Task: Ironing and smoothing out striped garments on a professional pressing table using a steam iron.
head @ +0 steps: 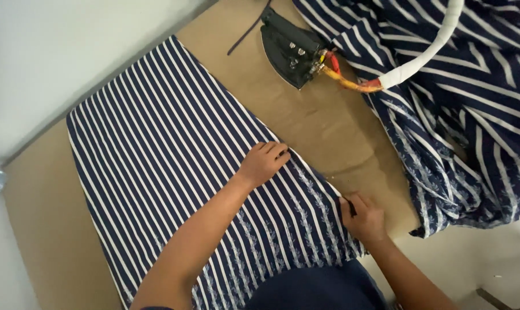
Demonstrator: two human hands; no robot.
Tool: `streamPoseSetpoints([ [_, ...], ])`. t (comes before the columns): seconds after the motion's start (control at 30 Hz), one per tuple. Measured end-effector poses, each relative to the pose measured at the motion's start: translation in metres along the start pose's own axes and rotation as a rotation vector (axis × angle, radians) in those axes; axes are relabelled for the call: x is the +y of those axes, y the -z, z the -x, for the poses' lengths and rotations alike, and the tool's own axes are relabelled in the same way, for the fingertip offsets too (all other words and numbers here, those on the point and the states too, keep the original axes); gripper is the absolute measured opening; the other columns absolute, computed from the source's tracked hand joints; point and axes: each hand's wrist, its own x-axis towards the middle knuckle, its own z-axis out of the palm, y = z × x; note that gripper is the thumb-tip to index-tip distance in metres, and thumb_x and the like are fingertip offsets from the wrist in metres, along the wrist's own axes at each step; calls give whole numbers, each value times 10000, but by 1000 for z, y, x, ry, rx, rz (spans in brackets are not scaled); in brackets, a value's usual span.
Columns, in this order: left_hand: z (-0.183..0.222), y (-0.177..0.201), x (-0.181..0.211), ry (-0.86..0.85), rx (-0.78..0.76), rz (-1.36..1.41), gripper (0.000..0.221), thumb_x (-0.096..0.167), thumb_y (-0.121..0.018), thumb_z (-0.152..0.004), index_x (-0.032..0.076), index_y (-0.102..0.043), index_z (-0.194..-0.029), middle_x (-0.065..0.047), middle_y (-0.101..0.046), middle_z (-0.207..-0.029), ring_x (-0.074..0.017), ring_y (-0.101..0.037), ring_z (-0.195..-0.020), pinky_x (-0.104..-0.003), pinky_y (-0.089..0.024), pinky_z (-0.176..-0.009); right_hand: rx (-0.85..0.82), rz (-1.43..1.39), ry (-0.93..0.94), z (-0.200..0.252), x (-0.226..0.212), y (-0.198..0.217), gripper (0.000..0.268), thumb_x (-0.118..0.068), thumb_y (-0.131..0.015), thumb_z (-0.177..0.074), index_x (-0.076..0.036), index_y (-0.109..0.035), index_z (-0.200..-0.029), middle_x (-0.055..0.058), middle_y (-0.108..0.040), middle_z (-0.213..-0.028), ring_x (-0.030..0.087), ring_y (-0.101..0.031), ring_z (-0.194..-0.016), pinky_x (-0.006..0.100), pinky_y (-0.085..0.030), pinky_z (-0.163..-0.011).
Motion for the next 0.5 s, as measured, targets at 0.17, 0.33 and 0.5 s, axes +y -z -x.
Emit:
streamPoseSetpoints([
  [0.17,-9,8,-11,16,28,36,86,229,-626,-1046,155,-646,-1006,-55,-622,-994,-237,-662,-851,-351,-554,-689,18,8,35,6,9,-8,211,-272,-730,-949,-164,-702,-770,-18,-538,-591,185,-605,-554,253,-514,-500],
  [0.33,-36,25,-17,-41,147,-120,144,219,-639,-1035,151,-604,-913,-29,-594,-849,-177,-601,-787,-317,-502,-737,46,-21,45,3,7,-9,166,-221,-764,-919,-147,-713,-780,-8,-565,-617,183,-619,-563,262,-518,-502],
  [0.5,-4,-21,-31,-89,-30,-34,75,185,-657,-1013,161,-640,-944,-32,-615,-881,-215,-658,-846,-346,-557,-750,37,0,53,-1,1,-4,195,-212,-749,-925,-140,-700,-751,7,-556,-596,179,-611,-562,245,-518,-505],
])
